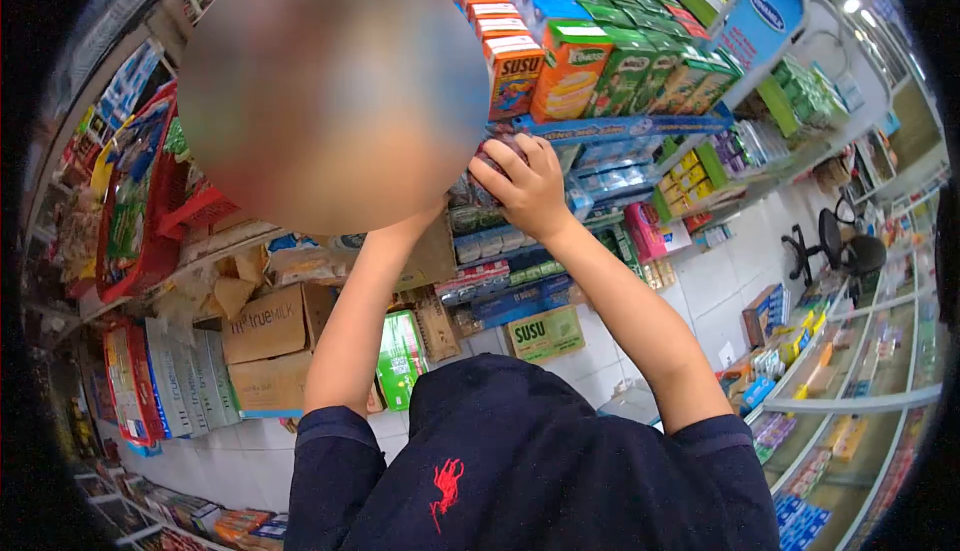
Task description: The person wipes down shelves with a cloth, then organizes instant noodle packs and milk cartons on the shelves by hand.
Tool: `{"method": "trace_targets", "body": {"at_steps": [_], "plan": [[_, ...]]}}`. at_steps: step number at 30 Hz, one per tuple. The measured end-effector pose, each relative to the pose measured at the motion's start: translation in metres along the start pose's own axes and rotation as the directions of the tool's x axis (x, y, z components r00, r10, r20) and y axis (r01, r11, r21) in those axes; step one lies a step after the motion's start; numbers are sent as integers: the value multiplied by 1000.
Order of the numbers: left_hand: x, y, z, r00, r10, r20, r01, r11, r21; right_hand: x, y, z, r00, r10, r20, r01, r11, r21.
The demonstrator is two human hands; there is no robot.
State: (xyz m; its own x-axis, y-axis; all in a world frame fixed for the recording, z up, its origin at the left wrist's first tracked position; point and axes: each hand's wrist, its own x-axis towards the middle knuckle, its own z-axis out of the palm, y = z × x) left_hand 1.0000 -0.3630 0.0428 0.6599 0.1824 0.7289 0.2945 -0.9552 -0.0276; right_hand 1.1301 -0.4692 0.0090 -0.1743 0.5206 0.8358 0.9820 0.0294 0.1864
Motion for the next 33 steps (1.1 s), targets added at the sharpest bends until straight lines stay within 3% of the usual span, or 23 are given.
{"method": "trace_targets", "body": {"at_steps": [6, 10, 12, 15, 16, 23, 28, 33], "plan": [[-3, 3, 2, 999, -42, -23, 42, 999, -17, -21, 20, 3, 992, -125, 34, 126, 991, -41], [0, 0, 2, 999, -18, -37, 16, 999, -47, -27, 15, -2, 998, -38, 58, 42, 997, -71], [0, 2, 4, 994, 13, -112, -22, 997, -78, -19, 7, -4, 995, 94, 30, -95, 995, 29], [0, -2, 8, 992, 14, -122, -18, 999, -33, -2, -5, 0, 994, 106, -3, -106, 991, 86], [-1, 0, 4, 1000, -13, -17, 13, 1000, -18, 0, -4, -1, 994, 110, -19, -108, 991, 85], [3, 5, 5, 989, -7, -145, 4, 1000, -17, -9, 34, -14, 999, -45, 19, 45, 999, -9], [0, 10, 10, 994, -28, -103, 37, 995, 93, -24, 52, -32, 987, 145, 61, -142, 988, -53], [0, 5, 14, 981, 19, -194, 15, 985, 170, -64, 109, -59, 931, 364, 8, -356, 915, -191]]}}
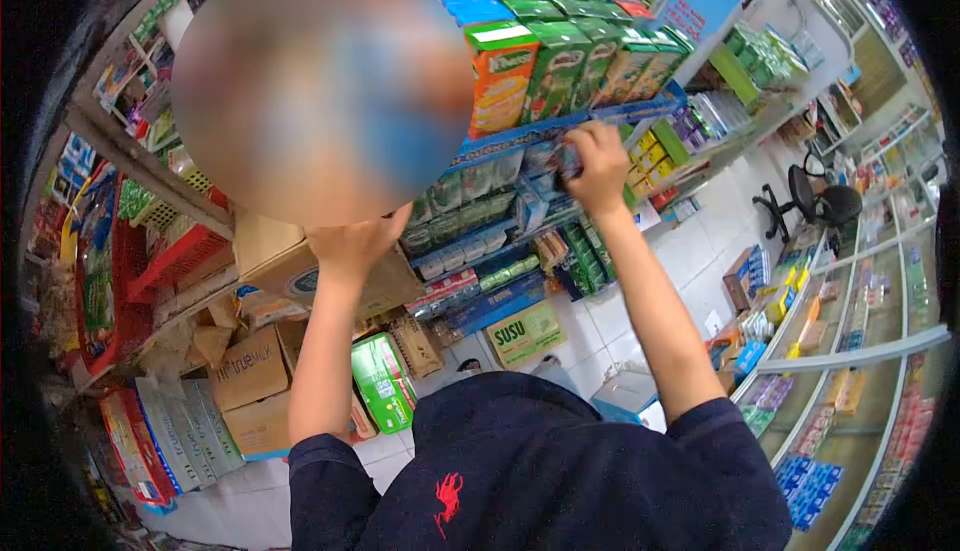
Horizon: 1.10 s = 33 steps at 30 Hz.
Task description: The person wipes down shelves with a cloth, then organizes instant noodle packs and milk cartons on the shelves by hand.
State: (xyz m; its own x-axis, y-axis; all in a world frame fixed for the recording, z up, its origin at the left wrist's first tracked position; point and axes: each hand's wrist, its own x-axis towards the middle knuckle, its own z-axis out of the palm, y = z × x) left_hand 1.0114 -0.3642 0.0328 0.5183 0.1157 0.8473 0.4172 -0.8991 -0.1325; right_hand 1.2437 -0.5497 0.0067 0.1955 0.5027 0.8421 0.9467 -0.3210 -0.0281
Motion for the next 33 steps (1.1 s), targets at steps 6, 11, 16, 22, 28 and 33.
{"method": "trace_targets", "body": {"at_steps": [6, 11, 16, 22, 28, 33], "plan": [[3, 3, -4, 999, 6, 32, -6, 1000, -2, -14, 78, -10, 970, 214, -115, -219, 975, -32], [1, 6, -3, 997, 6, 72, -7, 1000, 17, -24, 140, -10, 866, 457, -204, -439, 889, 130], [5, 8, -6, 993, -6, 115, 0, 999, 53, 1, 172, -15, 693, 586, -420, -526, 809, 262], [8, 12, -5, 990, 7, 143, -20, 996, 91, 32, 201, -19, 566, 708, -422, -560, 706, 433], [11, 16, -8, 978, -37, 206, 13, 993, 116, 14, 201, -41, 438, 847, -301, -467, 500, 729], [6, 28, -9, 993, -15, 114, 1, 993, 122, 25, 113, -87, 891, 435, -126, -226, 669, 708]]}}
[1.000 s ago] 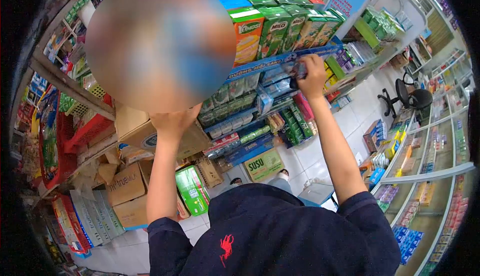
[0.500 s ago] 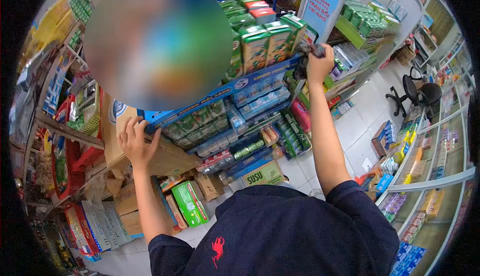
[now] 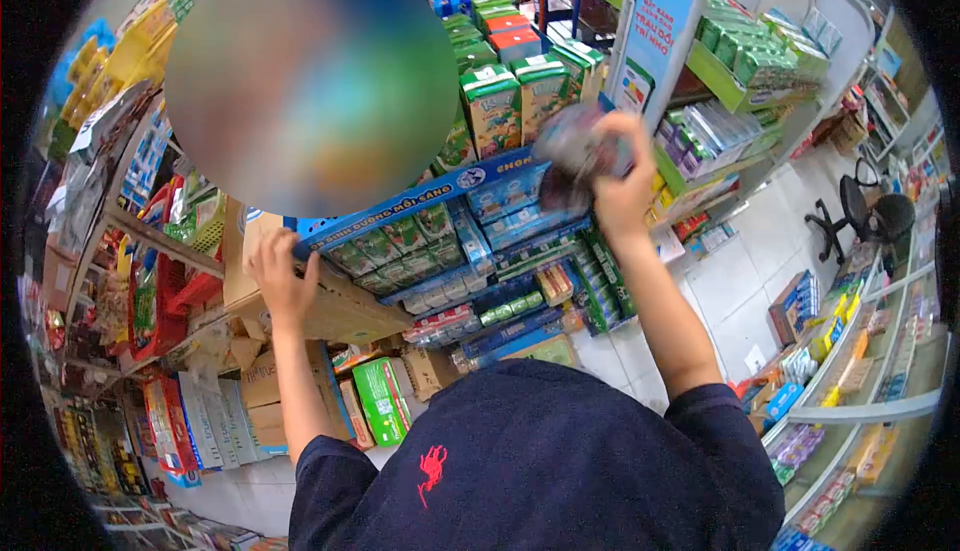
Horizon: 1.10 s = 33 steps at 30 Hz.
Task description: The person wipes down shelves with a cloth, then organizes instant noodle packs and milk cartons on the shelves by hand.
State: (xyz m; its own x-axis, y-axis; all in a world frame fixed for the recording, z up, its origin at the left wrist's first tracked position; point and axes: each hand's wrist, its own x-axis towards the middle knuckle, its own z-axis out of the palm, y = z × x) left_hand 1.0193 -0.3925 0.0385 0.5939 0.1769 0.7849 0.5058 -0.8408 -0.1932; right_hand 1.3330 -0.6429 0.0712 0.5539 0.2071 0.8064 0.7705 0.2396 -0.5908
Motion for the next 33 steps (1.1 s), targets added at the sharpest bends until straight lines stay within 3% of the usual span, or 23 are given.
{"method": "trace_targets", "body": {"at_steps": [1, 2, 4, 6, 7, 8, 10, 12, 14, 15, 16, 17, 18, 20, 23, 28, 30, 33], "plan": [[-3, 6, 0, 998, 2, -70, -3, 1000, -8, -13, -12, 8, 988, 41, 148, -57, 993, 105], [2, 37, -10, 988, -44, -147, 18, 984, -175, -29, -21, 17, 952, 65, 299, -129, 972, 197], [9, 90, -28, 996, -54, -67, 8, 835, -551, -64, -32, 36, 876, 96, 472, -273, 907, 320], [7, 138, -26, 998, 22, 54, 24, 692, -722, -90, -42, 50, 752, 188, 632, -545, 718, 434], [-5, 150, -12, 999, 23, 49, 25, 595, -803, -97, -52, 54, 645, 170, 745, -705, 508, 495], [-13, 161, -5, 993, -119, 19, 77, 508, -858, -99, -60, 60, 530, 116, 840, -831, 270, 487], [-20, 142, -9, 978, -208, -28, 94, 550, -830, -98, -65, 71, 434, -48, 900, -868, 245, 431], [-22, 107, -22, 970, -238, -50, 132, 686, -716, -100, -69, 87, 482, -56, 874, -701, 574, 424], [-9, 65, -28, 903, -270, -335, 6, 786, -618, -88, -84, 98, 467, -119, 876, -403, 853, 331], [-3, 44, -43, 922, -309, -235, 167, 862, -480, -86, -93, 107, 482, -161, 861, -295, 896, 333], [18, 29, -63, 929, -361, -89, 283, 842, -459, -89, -99, 118, 475, -171, 863, -296, 893, 340], [23, 8, -64, 934, -357, 30, 343, 866, -363, -93, -106, 130, 478, -255, 841, -137, 923, 358], [25, -3, -66, 932, -362, 29, 348, 867, -357, -98, -113, 140, 468, -337, 817, 25, 929, 369], [32, -24, -67, 932, -164, 323, 228, 958, -172, -111, -127, 160, 458, -383, 802, 94, 918, 385], [27, -52, -45, 851, -104, 514, 237, 951, -200, -125, -137, 184, 442, -432, 786, 235, 901, 364], [28, -75, 3, 832, -187, 522, 288, 950, -119, -149, -145, 226, 516, -374, 771, 233, 927, 293], [30, -97, 33, 860, -136, 491, 203, 975, -85, -157, -145, 244, 577, -249, 777, 258, 959, 116], [38, -120, 65, 838, -133, 530, 229, 966, -119, -168, -146, 254, 596, -229, 769, 385, 923, -23]]}}
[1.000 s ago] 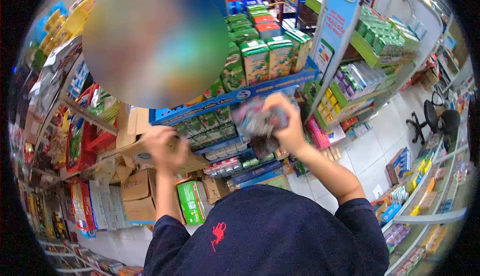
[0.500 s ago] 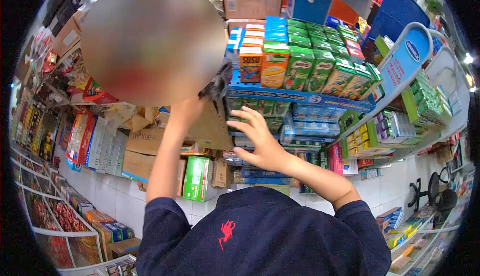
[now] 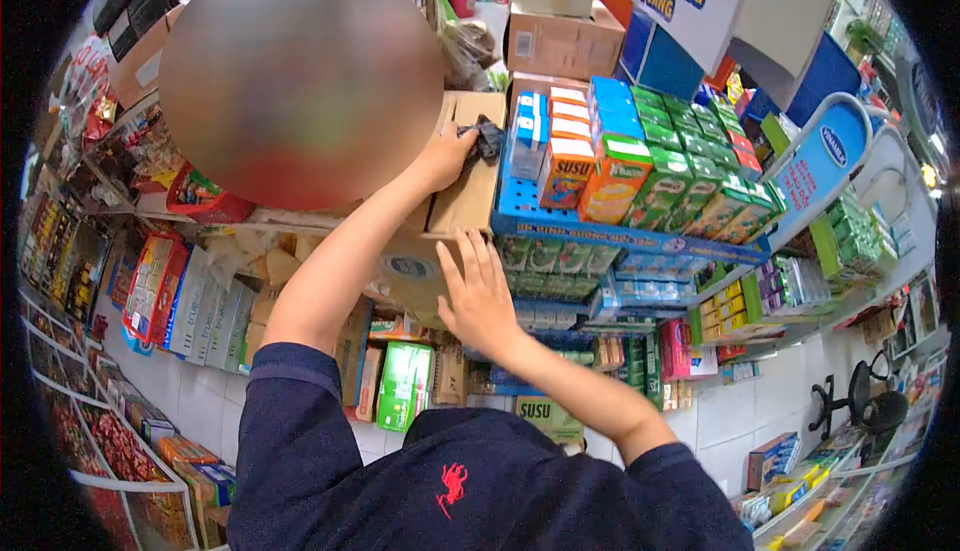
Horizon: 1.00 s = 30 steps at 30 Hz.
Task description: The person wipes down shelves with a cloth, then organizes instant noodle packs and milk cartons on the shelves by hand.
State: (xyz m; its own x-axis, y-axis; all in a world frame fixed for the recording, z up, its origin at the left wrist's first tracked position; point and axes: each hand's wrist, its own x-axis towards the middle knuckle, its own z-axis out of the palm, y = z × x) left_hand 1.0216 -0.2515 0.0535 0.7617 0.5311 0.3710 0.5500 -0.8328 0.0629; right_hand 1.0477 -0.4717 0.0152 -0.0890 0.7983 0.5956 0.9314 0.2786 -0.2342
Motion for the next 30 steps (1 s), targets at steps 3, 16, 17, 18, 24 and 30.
{"method": "trace_targets", "body": {"at_steps": [3, 16, 17, 18, 24, 30], "plan": [[31, -12, 9, 996, -31, 79, 27, 999, 45, 6, -1, -5, 994, 109, -19, -109, 994, -18], [133, -53, 56, 991, 42, -129, -1, 954, 301, 5, 1, -2, 985, 124, -120, -139, 983, -122], [130, -54, 57, 990, 51, -131, -10, 956, 293, 5, 0, 2, 989, 92, -112, -113, 973, -202], [125, -52, 53, 994, 42, -104, -10, 958, 288, 6, -2, 3, 985, 68, -156, -108, 959, -261], [93, -62, 48, 968, 141, -206, -80, 957, 279, 14, 11, 6, 996, -12, -93, -8, 976, -219], [69, -59, 22, 991, 37, -130, 21, 908, 418, 16, 12, -5, 999, -5, 43, 11, 988, -154]]}}
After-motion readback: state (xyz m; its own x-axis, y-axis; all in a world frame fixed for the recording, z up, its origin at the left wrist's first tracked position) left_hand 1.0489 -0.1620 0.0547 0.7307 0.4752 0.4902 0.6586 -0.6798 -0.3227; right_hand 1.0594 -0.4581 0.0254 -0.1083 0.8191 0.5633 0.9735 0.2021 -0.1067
